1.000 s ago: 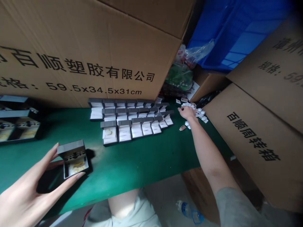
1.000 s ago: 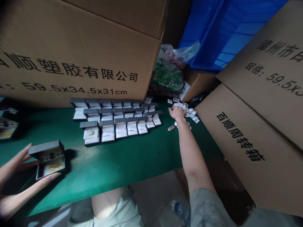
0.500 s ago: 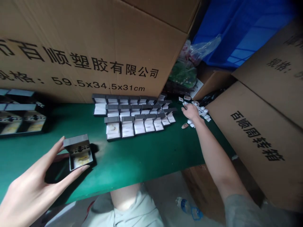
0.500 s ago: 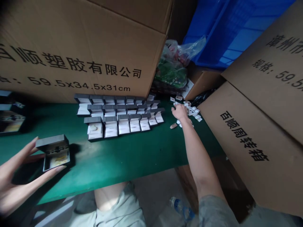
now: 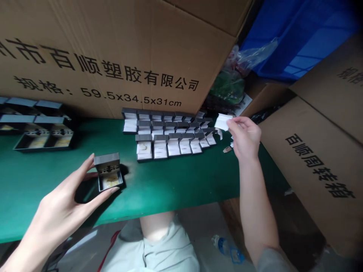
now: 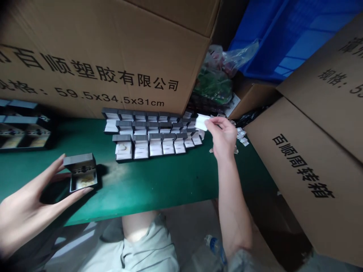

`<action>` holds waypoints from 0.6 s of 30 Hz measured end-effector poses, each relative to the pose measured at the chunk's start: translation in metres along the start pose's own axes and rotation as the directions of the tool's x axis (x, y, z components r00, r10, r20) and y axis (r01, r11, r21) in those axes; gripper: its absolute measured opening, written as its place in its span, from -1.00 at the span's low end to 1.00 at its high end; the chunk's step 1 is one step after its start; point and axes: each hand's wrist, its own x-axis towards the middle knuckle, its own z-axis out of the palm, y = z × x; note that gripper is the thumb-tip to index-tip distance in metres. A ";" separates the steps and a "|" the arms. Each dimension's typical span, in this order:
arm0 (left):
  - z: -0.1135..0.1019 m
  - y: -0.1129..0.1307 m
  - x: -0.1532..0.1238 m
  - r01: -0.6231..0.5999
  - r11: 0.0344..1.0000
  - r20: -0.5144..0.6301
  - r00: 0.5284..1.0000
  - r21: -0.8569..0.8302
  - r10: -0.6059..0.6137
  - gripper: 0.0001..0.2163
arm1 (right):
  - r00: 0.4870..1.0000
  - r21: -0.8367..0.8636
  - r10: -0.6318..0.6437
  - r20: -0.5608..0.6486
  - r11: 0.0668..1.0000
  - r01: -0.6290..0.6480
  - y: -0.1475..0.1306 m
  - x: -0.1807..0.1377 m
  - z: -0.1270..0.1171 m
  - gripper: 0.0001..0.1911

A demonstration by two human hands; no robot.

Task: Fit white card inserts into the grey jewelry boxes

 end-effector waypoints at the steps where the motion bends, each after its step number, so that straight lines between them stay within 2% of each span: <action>1: -0.002 0.003 0.000 0.012 1.000 0.010 1.000 -0.005 -0.012 -0.13 | 0.999 0.020 -0.034 0.034 0.999 0.033 -0.008 -0.004 0.009 -0.78; 6: -0.008 0.009 0.000 0.036 0.999 0.045 0.998 -0.018 -0.035 -0.11 | 0.976 0.079 -0.175 0.130 0.983 0.166 -0.044 -0.018 0.042 -0.75; 8: -0.008 0.010 0.000 0.029 0.999 0.041 0.999 -0.022 -0.028 -0.10 | 0.964 0.131 -0.161 0.210 0.982 0.136 -0.060 -0.028 0.047 -0.67; 10: -0.008 0.010 0.000 0.021 0.999 0.041 0.999 -0.025 -0.020 -0.10 | 0.930 0.198 -0.104 0.353 0.980 0.034 -0.078 -0.044 0.055 -0.55; 11: -0.008 0.010 0.000 0.017 1.000 0.037 0.999 -0.025 -0.016 -0.10 | 0.892 0.227 -0.066 0.447 0.973 -0.042 -0.087 -0.055 0.062 -0.50; 12: -0.007 0.009 0.000 0.012 1.000 0.031 0.999 -0.026 -0.011 -0.09 | 0.834 0.249 -0.037 0.550 0.961 -0.122 -0.094 -0.067 0.071 -0.47; 15: -0.005 0.005 0.000 -0.023 0.999 0.000 1.000 -0.046 0.023 -0.08 | 0.630 0.275 -0.018 0.776 0.909 -0.313 -0.103 -0.106 0.112 -0.52; 16: -0.004 0.004 0.000 -0.030 0.998 -0.005 1.000 -0.052 0.030 -0.08 | 0.591 0.269 -0.007 0.806 0.895 -0.356 -0.102 -0.119 0.128 -0.56; 18: -0.004 0.003 -0.001 -0.027 0.998 -0.009 1.000 -0.061 0.027 -0.07 | 0.588 0.283 0.024 0.809 0.860 -0.425 -0.098 -0.140 0.159 -0.61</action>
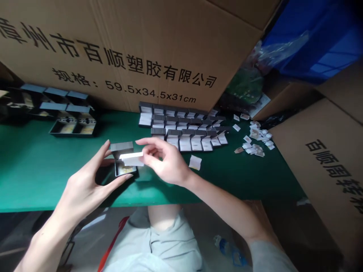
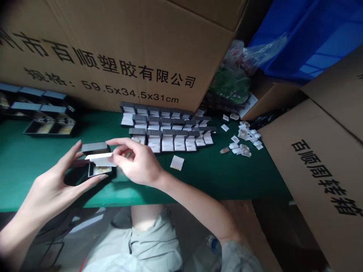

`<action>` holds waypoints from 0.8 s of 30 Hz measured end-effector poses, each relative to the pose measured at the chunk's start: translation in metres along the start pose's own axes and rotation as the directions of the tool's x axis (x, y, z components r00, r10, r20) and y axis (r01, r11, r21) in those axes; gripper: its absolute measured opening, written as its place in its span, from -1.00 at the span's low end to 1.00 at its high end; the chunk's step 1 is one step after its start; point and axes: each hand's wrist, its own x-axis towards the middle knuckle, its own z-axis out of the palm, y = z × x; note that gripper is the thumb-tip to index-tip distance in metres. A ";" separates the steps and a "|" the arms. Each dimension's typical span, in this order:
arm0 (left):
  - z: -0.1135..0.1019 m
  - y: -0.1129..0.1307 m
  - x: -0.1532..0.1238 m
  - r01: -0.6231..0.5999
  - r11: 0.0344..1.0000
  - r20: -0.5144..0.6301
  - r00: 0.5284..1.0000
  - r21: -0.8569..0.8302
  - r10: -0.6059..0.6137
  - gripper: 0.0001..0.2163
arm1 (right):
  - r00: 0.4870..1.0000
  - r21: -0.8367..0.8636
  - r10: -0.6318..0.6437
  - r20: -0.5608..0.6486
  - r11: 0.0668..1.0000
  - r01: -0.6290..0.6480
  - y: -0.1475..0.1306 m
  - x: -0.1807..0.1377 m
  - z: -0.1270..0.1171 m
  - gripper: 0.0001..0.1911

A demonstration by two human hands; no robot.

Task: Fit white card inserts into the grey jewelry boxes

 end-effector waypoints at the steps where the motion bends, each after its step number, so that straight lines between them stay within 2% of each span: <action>1: 0.000 0.000 0.000 0.007 1.000 -0.005 1.000 -0.003 -0.007 -0.06 | 0.999 0.035 0.008 -0.037 0.999 -0.007 0.010 0.005 0.010 -0.61; 4: 0.000 0.001 -0.001 0.027 1.000 -0.005 1.000 -0.012 -0.027 -0.05 | 0.984 0.115 0.027 -0.178 0.993 -0.007 0.029 0.012 0.027 -0.55; 6: -0.001 0.002 -0.001 0.029 0.999 0.004 1.000 -0.018 -0.029 -0.04 | 0.976 0.143 0.044 -0.214 0.990 -0.014 0.035 0.011 0.029 -0.53; 12: -0.003 0.004 -0.003 0.058 0.998 0.005 0.998 -0.025 -0.058 0.00 | 0.981 0.226 0.134 -0.137 0.969 -0.101 0.040 0.010 0.022 -0.46; 18: -0.002 0.003 -0.007 0.042 0.988 0.019 0.999 -0.151 -0.039 0.00 | 0.984 0.259 0.167 -0.058 0.955 -0.147 0.040 0.009 0.026 -0.46; 21: -0.003 -0.001 -0.008 0.131 0.943 0.090 0.990 -0.307 -0.108 0.07 | 0.990 0.164 0.103 -0.094 0.983 -0.087 0.041 0.007 0.028 -0.55; 24: -0.004 -0.003 -0.006 0.252 0.830 0.163 0.967 -0.498 -0.196 0.10 | 0.986 -0.003 -0.007 -0.164 1.000 0.006 0.046 0.005 0.030 -0.63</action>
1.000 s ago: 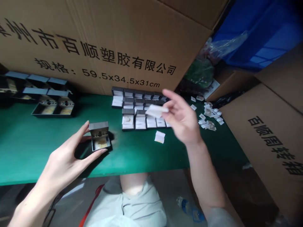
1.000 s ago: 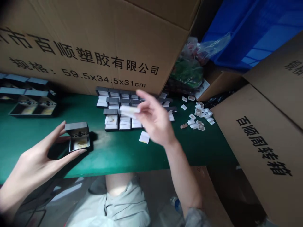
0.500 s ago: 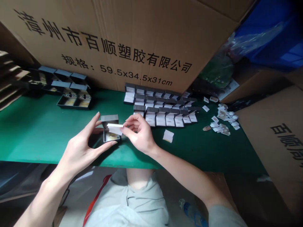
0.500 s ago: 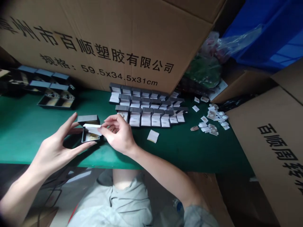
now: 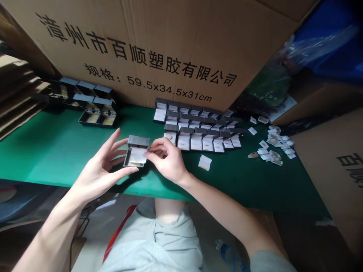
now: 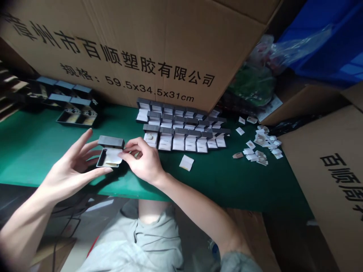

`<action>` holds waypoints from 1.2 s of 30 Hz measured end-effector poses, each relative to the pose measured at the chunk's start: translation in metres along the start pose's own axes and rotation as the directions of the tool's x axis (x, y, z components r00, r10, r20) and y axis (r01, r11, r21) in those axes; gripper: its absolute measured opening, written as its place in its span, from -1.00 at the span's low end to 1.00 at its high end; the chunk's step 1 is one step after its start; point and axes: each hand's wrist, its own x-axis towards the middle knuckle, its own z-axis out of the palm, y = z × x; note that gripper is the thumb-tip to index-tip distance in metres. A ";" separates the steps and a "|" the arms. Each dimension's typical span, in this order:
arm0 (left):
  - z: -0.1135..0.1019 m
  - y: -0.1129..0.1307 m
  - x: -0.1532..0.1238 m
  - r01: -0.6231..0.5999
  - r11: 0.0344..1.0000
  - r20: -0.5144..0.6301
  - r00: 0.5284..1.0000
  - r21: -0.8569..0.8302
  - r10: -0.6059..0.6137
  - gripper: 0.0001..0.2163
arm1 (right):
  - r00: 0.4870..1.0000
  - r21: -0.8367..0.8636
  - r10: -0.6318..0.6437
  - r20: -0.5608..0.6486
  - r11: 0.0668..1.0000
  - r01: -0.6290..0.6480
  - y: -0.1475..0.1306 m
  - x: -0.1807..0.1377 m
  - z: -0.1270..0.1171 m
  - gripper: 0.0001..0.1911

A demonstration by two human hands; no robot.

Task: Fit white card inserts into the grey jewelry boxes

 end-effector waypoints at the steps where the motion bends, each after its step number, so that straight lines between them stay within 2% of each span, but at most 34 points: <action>1: 0.000 0.000 0.000 0.028 0.997 -0.001 1.000 -0.068 -0.028 0.10 | 0.999 -0.030 -0.045 -0.021 0.999 0.044 0.001 -0.001 0.001 -0.65; 5: 0.004 0.004 -0.001 0.111 0.973 -0.004 0.993 -0.203 -0.114 0.06 | 0.977 -0.111 -0.198 -0.079 0.976 0.189 0.004 -0.003 0.002 -0.69; 9: 0.012 0.009 -0.005 0.159 0.953 -0.013 0.986 -0.258 -0.168 -0.02 | 0.955 -0.199 -0.289 -0.070 0.942 0.271 0.004 -0.006 0.002 -0.72; 16: 0.029 0.023 -0.002 0.138 0.881 0.118 0.989 -0.453 -0.094 -0.23 | 0.911 -0.246 -0.406 -0.076 0.893 0.377 0.007 -0.007 0.002 -0.78; 20: 0.036 0.021 -0.001 0.083 0.903 0.034 0.997 -0.421 -0.075 -0.29 | 0.917 -0.304 -0.395 -0.057 0.882 0.361 0.005 -0.008 0.002 -0.77; 25: 0.039 0.015 -0.004 0.050 0.916 -0.074 0.994 -0.398 -0.086 -0.37 | 0.905 -0.311 -0.425 0.009 0.859 0.407 0.005 -0.012 0.001 -0.78; 30: 0.041 0.015 -0.005 0.022 0.911 -0.101 0.992 -0.412 -0.069 -0.40 | 0.848 -0.255 -0.528 0.047 0.814 0.521 0.004 -0.014 0.000 -0.81; 33: 0.042 0.016 -0.006 0.019 0.907 -0.126 0.989 -0.421 -0.079 -0.41 | 0.826 -0.330 -0.563 0.023 0.775 0.538 0.000 -0.014 -0.002 -0.84; 36: 0.042 0.017 -0.006 0.016 0.903 -0.157 0.983 -0.429 -0.091 -0.41 | 0.827 -0.418 -0.562 -0.004 0.752 0.510 -0.004 -0.013 -0.005 -0.81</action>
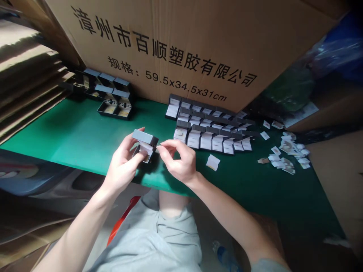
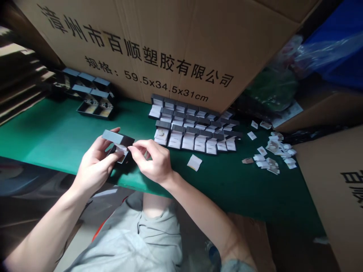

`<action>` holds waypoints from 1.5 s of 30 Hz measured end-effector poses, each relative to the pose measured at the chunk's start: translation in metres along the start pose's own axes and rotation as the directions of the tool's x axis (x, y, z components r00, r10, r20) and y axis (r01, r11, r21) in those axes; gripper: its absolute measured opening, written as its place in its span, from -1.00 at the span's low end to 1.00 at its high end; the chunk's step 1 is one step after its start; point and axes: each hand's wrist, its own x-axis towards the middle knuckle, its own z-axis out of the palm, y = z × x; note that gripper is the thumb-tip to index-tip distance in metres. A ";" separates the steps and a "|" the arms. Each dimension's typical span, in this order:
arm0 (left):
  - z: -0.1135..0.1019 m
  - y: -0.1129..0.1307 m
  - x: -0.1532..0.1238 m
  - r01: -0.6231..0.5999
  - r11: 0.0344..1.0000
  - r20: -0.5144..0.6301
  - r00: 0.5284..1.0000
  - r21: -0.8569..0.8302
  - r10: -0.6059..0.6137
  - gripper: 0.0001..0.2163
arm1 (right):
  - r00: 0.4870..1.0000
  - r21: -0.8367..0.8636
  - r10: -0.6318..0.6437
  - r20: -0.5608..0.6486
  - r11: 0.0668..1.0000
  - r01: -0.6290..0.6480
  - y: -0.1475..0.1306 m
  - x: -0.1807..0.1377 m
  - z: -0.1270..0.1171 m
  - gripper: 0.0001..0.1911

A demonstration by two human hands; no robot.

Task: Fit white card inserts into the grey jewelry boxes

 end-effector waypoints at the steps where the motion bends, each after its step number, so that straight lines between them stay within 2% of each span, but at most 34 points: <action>1: 0.000 0.000 0.000 0.000 1.000 -0.006 1.000 -0.005 0.000 -0.41 | 1.000 -0.003 0.004 -0.002 1.000 -0.004 0.000 0.001 -0.001 -0.80; 6: 0.001 0.000 0.000 0.005 1.000 -0.029 1.000 -0.012 -0.005 -0.41 | 1.000 0.061 0.011 0.013 0.998 -0.012 0.000 0.000 -0.001 -0.84; 14: 0.000 -0.001 -0.001 -0.011 0.996 -0.032 0.999 0.091 0.014 -0.43 | 0.990 0.027 0.073 0.124 0.997 -0.077 0.001 -0.001 -0.001 -0.79; 20: 0.000 0.001 -0.001 -0.012 0.993 -0.040 0.999 0.115 0.016 -0.35 | 0.982 0.032 0.117 0.146 0.992 -0.123 0.001 -0.001 0.000 -0.78; 25: -0.001 0.001 -0.002 -0.022 0.994 -0.046 0.999 0.105 0.027 -0.41 | 0.979 0.020 0.127 0.163 0.991 -0.132 0.003 -0.002 0.001 -0.76; 33: 0.003 0.006 -0.003 -0.015 0.991 -0.098 0.995 0.133 0.028 -0.42 | 0.983 0.006 0.099 0.158 0.995 -0.101 0.003 -0.003 0.001 -0.76; 36: 0.006 0.009 -0.003 -0.004 0.984 -0.119 0.993 0.177 0.026 -0.42 | 0.977 -0.007 0.103 0.189 0.995 -0.103 0.004 -0.004 0.001 -0.76; 39: 0.008 0.013 -0.003 0.004 0.969 -0.126 0.992 0.247 0.028 -0.45 | 0.972 0.014 0.037 0.233 0.999 -0.041 0.007 -0.005 0.002 -0.77; 43: 0.008 0.015 -0.001 -0.023 0.953 -0.077 0.996 0.301 0.048 -0.53 | 0.958 -0.047 0.007 0.286 0.999 0.007 0.014 -0.008 0.004 -0.69; 45: 0.007 0.015 -0.001 -0.037 0.947 -0.048 0.997 0.319 0.055 -0.54 | 0.964 -0.095 0.002 0.267 0.995 0.024 0.016 -0.009 0.005 -0.67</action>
